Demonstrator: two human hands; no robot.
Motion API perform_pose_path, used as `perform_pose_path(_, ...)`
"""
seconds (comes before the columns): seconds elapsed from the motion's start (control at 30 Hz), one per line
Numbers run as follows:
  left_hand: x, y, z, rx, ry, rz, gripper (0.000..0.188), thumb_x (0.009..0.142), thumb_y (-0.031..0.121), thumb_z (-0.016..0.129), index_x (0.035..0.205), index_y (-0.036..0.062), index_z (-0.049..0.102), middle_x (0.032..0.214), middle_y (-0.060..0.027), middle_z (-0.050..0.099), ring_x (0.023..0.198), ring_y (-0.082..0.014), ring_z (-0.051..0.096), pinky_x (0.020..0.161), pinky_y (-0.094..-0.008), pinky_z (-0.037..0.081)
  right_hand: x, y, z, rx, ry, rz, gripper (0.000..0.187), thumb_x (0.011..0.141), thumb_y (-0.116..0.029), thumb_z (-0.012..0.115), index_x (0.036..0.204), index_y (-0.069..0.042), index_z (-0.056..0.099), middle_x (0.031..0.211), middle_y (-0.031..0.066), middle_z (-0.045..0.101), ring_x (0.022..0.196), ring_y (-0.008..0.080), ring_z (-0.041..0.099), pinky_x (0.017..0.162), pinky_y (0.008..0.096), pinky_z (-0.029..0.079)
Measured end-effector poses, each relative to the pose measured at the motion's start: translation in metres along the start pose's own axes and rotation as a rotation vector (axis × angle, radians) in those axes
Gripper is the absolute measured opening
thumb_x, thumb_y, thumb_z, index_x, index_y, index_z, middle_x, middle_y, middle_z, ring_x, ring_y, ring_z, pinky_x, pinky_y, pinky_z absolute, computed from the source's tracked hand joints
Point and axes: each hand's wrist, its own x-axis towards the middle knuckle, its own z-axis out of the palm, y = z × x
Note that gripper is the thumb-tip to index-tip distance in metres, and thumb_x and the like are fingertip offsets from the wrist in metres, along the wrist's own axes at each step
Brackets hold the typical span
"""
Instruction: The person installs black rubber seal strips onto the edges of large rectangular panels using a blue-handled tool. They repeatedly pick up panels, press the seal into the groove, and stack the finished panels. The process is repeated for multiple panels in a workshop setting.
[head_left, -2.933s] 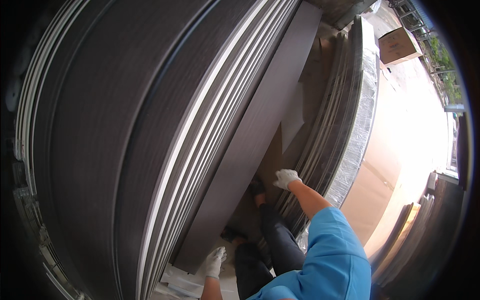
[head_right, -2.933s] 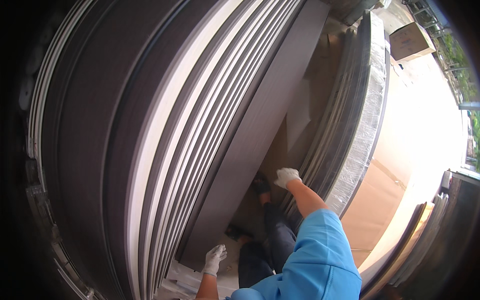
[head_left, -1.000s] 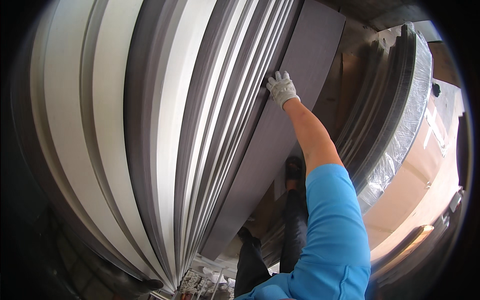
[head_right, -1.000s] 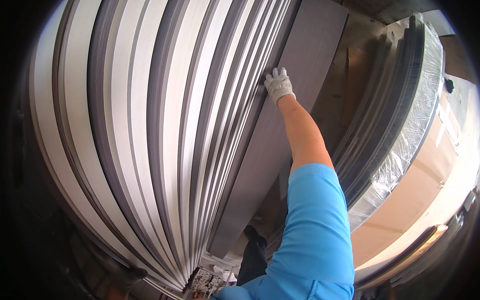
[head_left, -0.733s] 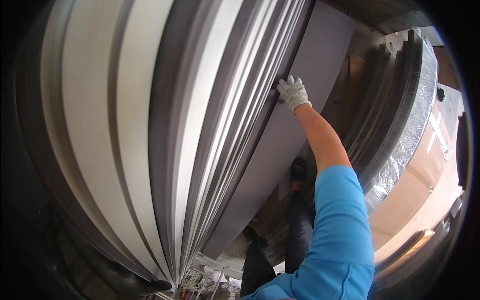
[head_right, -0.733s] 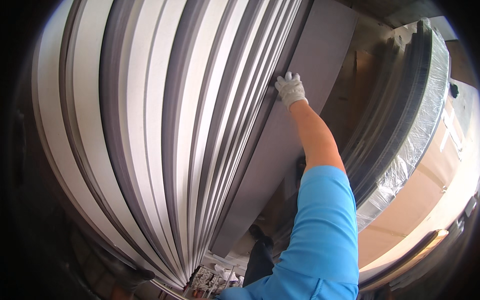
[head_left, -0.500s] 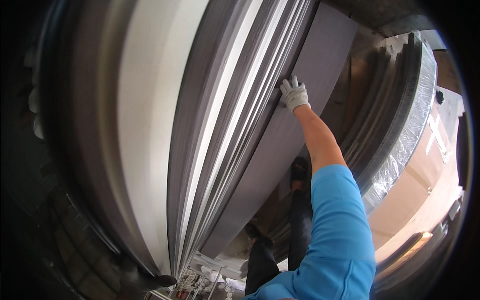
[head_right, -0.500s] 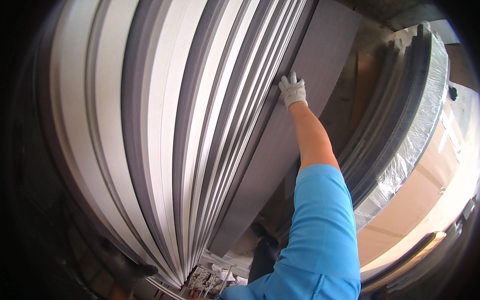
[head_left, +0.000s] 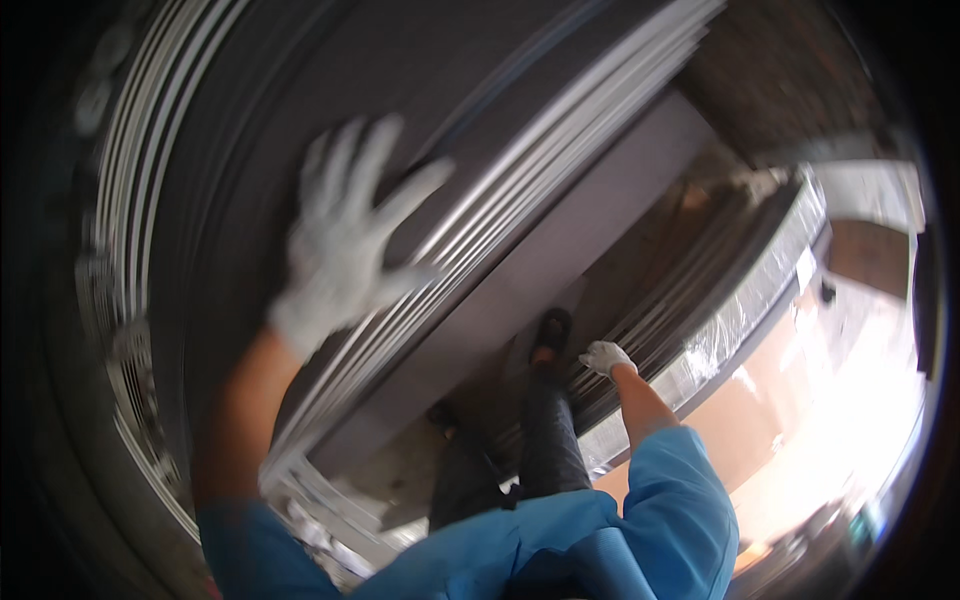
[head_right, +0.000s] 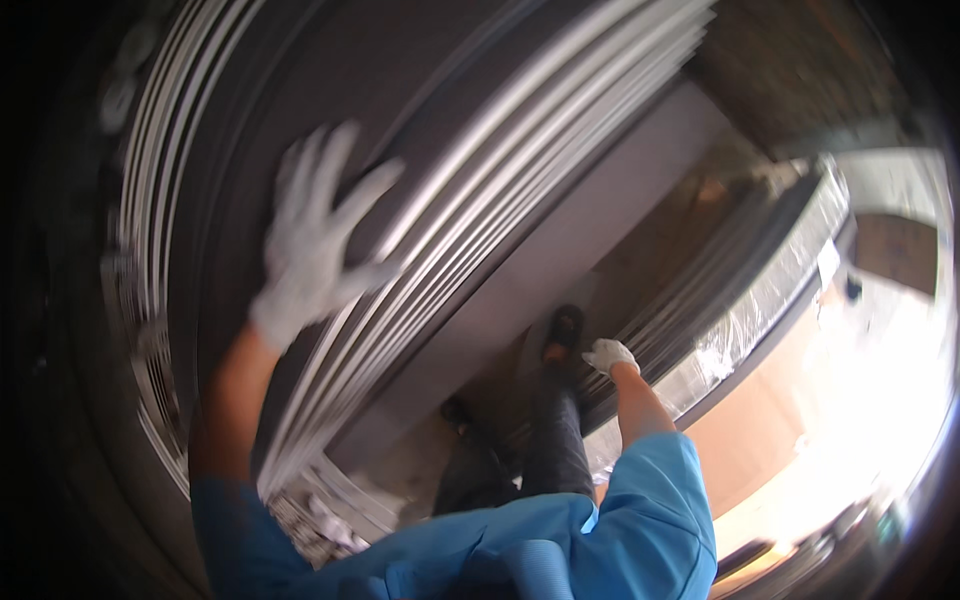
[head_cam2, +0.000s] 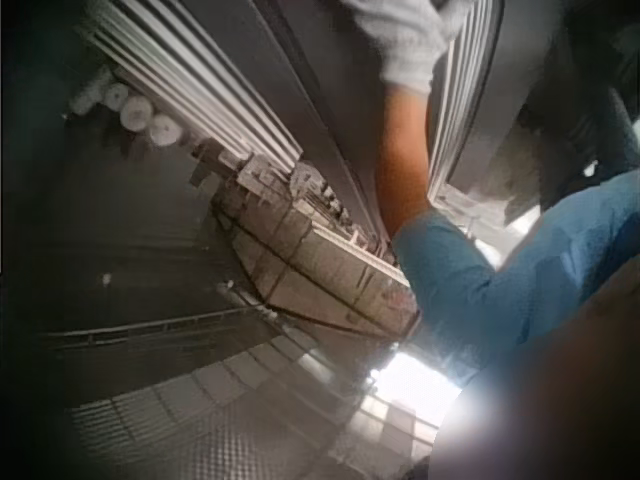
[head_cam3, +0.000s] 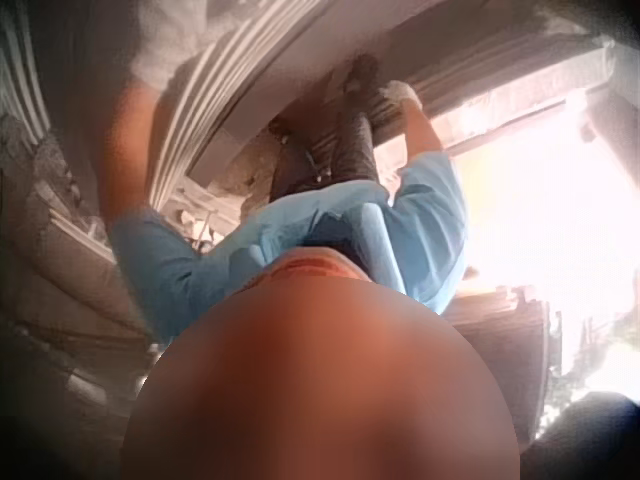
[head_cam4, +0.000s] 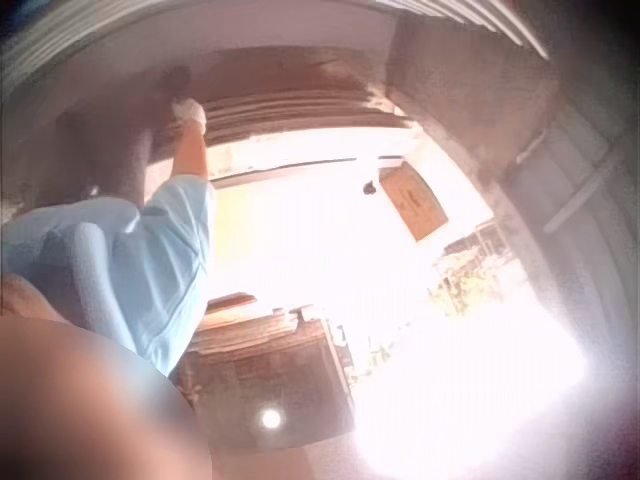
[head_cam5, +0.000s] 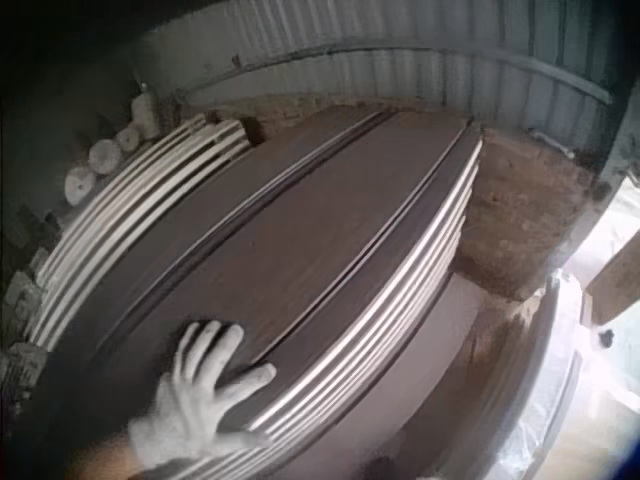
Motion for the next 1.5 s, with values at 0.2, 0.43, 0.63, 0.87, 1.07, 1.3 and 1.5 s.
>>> perform_pose_path(0.2, -0.031, 0.091, 0.039, -0.336, 0.226, -0.270, 0.068, 0.089, 0.066, 0.055, 0.142, 0.0250, 0.052, 0.152, -0.0140, 0.039, 0.127, -0.0356, 0.046, 0.101, -0.0575, 0.044, -0.078, 0.010, 0.015, 0.443, 0.333, 0.048, 0.045, 0.091, -0.038, 0.068, 0.124, -0.007, 0.067, 0.106, 0.0069, 0.071, 0.097, 0.0203, 0.066, 0.077, 0.0344, 0.054)
perform_pose_path(0.43, -0.373, 0.229, 0.075, -0.705, 0.040, -0.171, 0.060, 0.081, 0.063, 0.064, 0.123, 0.0199, 0.065, 0.125, -0.0083, 0.057, 0.122, -0.0281, 0.050, 0.110, -0.0541, 0.036, -0.150, -0.030, 0.008, 0.519, 0.365, -0.001, 0.030, 0.096, -0.026, 0.066, 0.121, -0.009, 0.067, 0.089, -0.0008, 0.068, 0.078, 0.0118, 0.060, 0.073, 0.0284, 0.051)
perform_pose_path(0.63, -0.793, 0.269, 0.083, -0.587, -1.001, -0.986, 0.037, 0.089, 0.041, 0.058, 0.104, 0.0111, 0.073, 0.094, -0.0138, 0.073, 0.088, -0.0311, 0.071, 0.072, -0.0492, 0.057, -0.188, -0.233, 0.024, -0.234, 0.449, -0.343, 0.033, 0.093, -0.024, 0.068, 0.119, -0.004, 0.068, 0.110, 0.0146, 0.073, 0.102, 0.0268, 0.069, 0.089, 0.0370, 0.052)
perform_pose_path(0.87, -0.972, 0.445, 0.076, -0.989, -0.582, -2.169, 0.061, 0.088, 0.061, 0.058, 0.125, 0.0130, 0.067, 0.128, -0.0152, 0.066, 0.125, -0.0347, 0.058, 0.107, -0.0492, 0.041, -0.197, -0.583, 0.101, -0.581, 0.330, -0.982, 0.035, 0.095, -0.021, 0.064, 0.126, -0.004, 0.065, 0.118, 0.0167, 0.069, 0.107, 0.0332, 0.067, 0.091, 0.0413, 0.052)
perform_pose_path(1.07, -0.816, 0.588, 0.142, -1.289, 0.447, -2.576, 0.048, 0.096, 0.051, 0.061, 0.116, 0.0091, 0.072, 0.108, -0.0141, 0.073, 0.102, -0.0263, 0.068, 0.087, -0.0390, 0.055, -0.225, -0.757, 0.192, -0.614, 0.203, -1.401, 0.041, 0.097, -0.034, 0.064, 0.126, -0.004, 0.063, 0.124, 0.0168, 0.066, 0.112, 0.0323, 0.066, 0.095, 0.0403, 0.052)
perform_pose_path(1.3, -0.646, 0.682, 0.153, -2.228, 0.237, -2.443, 0.053, 0.091, 0.056, 0.063, 0.121, 0.0131, 0.071, 0.104, -0.0067, 0.072, 0.082, -0.0193, 0.067, 0.067, -0.0324, 0.053, -0.242, -0.855, 0.302, -0.857, 0.168, -1.661, 0.046, 0.095, -0.042, 0.064, 0.124, -0.005, 0.065, 0.125, 0.0163, 0.066, 0.118, 0.0333, 0.062, 0.099, 0.0429, 0.050)
perform_pose_path(1.5, -0.740, 0.671, 0.189, -2.144, 1.371, -3.017, 0.047, 0.092, 0.050, 0.067, 0.122, 0.0143, 0.068, 0.100, -0.0029, 0.068, 0.074, -0.0157, 0.062, 0.063, -0.0321, 0.049, -0.234, -1.016, 0.461, -1.125, 0.356, -1.792, 0.056, 0.096, -0.045, 0.061, 0.137, -0.009, 0.055, 0.139, 0.0150, 0.057, 0.130, 0.0338, 0.053, 0.109, 0.0423, 0.044)
